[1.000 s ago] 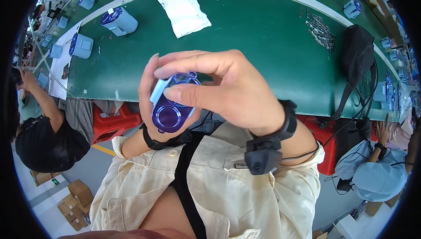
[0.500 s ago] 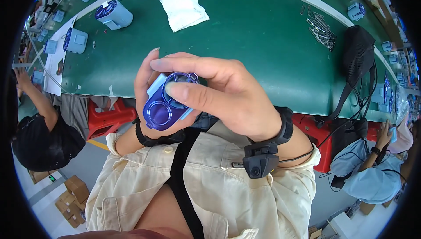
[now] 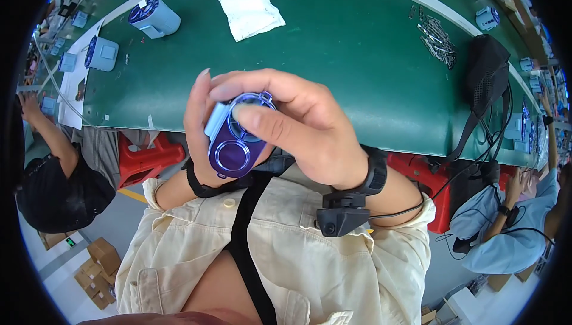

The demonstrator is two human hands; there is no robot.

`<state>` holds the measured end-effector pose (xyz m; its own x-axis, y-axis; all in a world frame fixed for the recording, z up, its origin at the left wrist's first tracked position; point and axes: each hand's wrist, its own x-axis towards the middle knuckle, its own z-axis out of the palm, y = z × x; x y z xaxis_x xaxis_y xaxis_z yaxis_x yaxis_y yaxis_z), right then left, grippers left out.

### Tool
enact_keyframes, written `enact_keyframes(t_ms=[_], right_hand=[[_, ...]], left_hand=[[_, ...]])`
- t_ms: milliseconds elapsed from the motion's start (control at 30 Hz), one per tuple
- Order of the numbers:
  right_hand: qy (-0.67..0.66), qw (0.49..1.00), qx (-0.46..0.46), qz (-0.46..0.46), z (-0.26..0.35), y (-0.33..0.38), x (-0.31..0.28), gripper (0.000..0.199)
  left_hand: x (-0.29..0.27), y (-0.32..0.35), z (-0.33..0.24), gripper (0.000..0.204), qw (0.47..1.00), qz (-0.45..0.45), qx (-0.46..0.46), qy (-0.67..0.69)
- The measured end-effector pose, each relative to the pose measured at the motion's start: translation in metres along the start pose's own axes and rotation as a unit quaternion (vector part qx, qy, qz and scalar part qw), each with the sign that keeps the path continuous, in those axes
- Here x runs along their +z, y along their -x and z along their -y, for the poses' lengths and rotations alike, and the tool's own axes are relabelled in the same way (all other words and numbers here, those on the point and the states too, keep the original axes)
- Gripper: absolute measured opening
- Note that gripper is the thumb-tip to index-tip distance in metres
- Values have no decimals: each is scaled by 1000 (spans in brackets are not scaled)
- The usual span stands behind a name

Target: The person picks up a blue handheld fan, wipes it with a cloth, and presses a small white component into the center. After repeating this process for several fans, the person places them on the conveyor belt.

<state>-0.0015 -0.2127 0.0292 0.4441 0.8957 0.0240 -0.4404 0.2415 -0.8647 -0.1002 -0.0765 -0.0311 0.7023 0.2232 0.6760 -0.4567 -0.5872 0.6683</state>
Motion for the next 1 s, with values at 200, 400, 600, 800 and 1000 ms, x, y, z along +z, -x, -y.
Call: enact_keyframes(t_ms=[200,400,600,800,1000], right_hand=[[68,988,-124,-60,-28,-3,17,48],[-14,993,-95,-75,-23,-2,20,41],[-1,999,-36,-25,-10,-1,8,40],[52,996,-37,57,-2,-7,-5,39],[54,997,-23,59,1,-6,2,42]], left_hand=[[2,-5,2,85,992,-83,51,-84],[3,1,6,83,990,-79,62,-97],[1,7,4,85,996,-34,41,-74],[7,15,7,88,997,-56,50,-25],[7,7,2,94,997,-52,56,-31]])
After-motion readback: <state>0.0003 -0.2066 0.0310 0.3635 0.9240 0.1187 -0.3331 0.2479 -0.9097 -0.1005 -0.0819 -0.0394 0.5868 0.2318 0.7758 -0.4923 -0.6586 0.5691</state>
